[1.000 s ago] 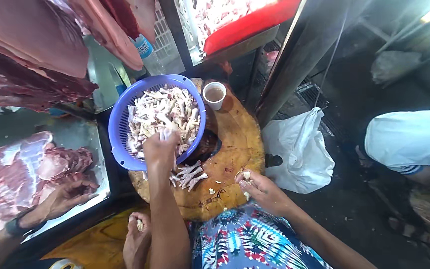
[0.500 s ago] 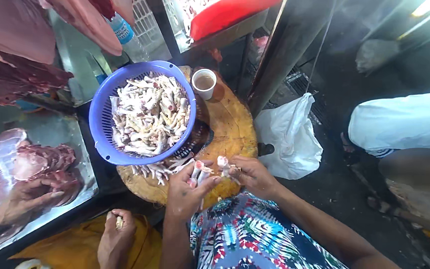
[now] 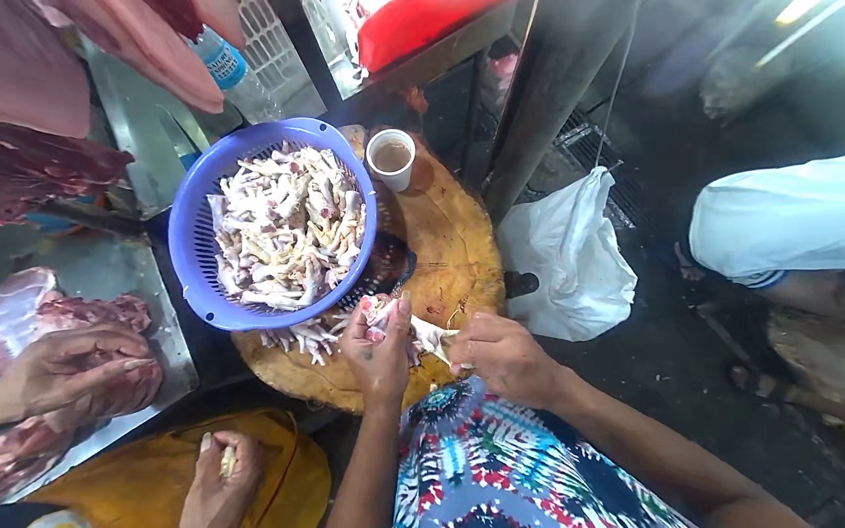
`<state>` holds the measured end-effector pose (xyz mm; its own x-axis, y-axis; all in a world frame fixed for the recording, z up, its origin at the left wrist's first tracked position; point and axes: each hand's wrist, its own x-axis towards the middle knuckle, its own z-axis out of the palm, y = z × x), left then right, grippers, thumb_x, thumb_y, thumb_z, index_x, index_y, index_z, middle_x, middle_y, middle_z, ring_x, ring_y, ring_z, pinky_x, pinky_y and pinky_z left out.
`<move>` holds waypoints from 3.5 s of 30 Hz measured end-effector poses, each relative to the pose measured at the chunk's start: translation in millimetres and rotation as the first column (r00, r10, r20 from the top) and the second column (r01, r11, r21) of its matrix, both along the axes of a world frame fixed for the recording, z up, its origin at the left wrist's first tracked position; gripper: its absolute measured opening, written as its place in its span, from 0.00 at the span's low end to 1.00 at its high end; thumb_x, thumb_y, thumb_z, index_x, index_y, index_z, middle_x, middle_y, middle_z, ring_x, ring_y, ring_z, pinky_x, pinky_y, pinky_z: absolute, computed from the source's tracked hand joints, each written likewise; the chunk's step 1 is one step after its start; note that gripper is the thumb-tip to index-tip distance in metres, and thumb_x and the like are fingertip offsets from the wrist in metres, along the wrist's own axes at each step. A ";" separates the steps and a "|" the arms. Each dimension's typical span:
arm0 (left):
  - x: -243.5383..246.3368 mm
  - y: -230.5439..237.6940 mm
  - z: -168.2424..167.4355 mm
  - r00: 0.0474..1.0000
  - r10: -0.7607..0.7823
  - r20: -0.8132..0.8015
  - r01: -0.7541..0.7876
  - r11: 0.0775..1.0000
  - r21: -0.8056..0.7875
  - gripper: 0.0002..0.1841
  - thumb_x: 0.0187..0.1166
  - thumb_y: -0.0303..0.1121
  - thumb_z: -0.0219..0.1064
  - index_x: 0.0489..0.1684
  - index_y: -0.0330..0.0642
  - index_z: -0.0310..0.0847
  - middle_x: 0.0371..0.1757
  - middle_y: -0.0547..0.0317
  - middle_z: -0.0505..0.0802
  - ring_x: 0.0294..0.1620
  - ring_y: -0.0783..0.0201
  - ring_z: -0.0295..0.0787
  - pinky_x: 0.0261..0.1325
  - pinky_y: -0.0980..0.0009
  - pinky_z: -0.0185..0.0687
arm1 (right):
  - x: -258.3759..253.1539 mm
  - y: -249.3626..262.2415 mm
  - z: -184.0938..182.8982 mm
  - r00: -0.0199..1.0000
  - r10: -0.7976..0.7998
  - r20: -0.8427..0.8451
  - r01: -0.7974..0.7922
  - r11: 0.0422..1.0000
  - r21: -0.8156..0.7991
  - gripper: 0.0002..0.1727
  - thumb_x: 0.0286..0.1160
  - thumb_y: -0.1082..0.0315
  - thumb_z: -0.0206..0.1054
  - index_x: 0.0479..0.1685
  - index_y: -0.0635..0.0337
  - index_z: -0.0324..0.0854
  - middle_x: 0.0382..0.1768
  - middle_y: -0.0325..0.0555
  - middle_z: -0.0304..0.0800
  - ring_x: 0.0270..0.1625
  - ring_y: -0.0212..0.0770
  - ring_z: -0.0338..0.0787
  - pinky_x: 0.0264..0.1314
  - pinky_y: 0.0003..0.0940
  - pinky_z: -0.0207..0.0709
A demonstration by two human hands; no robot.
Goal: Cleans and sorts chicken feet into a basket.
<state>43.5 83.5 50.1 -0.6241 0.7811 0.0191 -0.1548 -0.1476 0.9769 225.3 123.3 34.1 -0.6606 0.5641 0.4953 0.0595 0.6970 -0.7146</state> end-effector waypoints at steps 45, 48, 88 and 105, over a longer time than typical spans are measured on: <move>18.2 0.4 -15.3 0.988 0.112 -0.111 -0.139 0.951 -0.278 0.04 0.71 0.27 0.69 0.35 0.36 0.81 0.20 0.64 0.86 0.19 0.70 0.84 0.24 0.70 0.86 | -5.7 -3.1 -5.6 0.980 0.001 0.197 0.025 0.991 -0.129 0.19 0.89 0.63 0.50 0.29 0.60 0.78 0.24 0.46 0.80 0.28 0.41 0.84 0.30 0.37 0.78; -7.4 8.0 -14.2 0.966 0.226 0.129 -0.180 0.938 -0.297 0.04 0.83 0.30 0.64 0.40 0.40 0.79 0.20 0.64 0.85 0.17 0.70 0.83 0.23 0.70 0.86 | 4.0 -7.8 -7.9 0.991 -0.015 0.134 0.052 0.960 -0.275 0.16 0.86 0.66 0.51 0.31 0.61 0.78 0.24 0.44 0.78 0.28 0.34 0.80 0.30 0.28 0.74; -88.1 30.5 56.8 0.592 -0.400 -0.699 -0.237 0.743 -0.626 0.17 0.77 0.45 0.73 0.46 0.38 0.86 0.30 0.45 0.89 0.30 0.45 0.86 0.33 0.42 0.80 | 11.9 6.6 -18.2 0.890 -0.265 -0.372 -0.364 0.082 -0.928 0.10 0.87 0.61 0.55 0.38 0.49 0.79 0.35 0.38 0.91 0.23 0.28 0.85 0.24 0.22 0.81; -138.2 46.5 34.9 0.535 -0.251 -0.807 -0.064 0.940 -0.335 0.12 0.77 0.35 0.74 0.51 0.37 0.87 0.47 0.51 0.94 0.45 0.59 0.92 0.52 0.53 0.88 | 10.9 8.6 -21.2 0.955 -0.061 -0.289 -0.275 0.175 -0.945 0.02 0.88 0.66 0.54 0.47 0.50 0.72 0.26 0.30 0.72 0.19 0.24 0.66 0.19 0.19 0.60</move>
<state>-94.7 130.0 84.9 -0.3676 0.8954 0.2513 0.7499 0.1255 0.6495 236.2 131.9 12.9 -0.7327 0.6257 -0.2676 -0.2119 -0.5835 -0.7840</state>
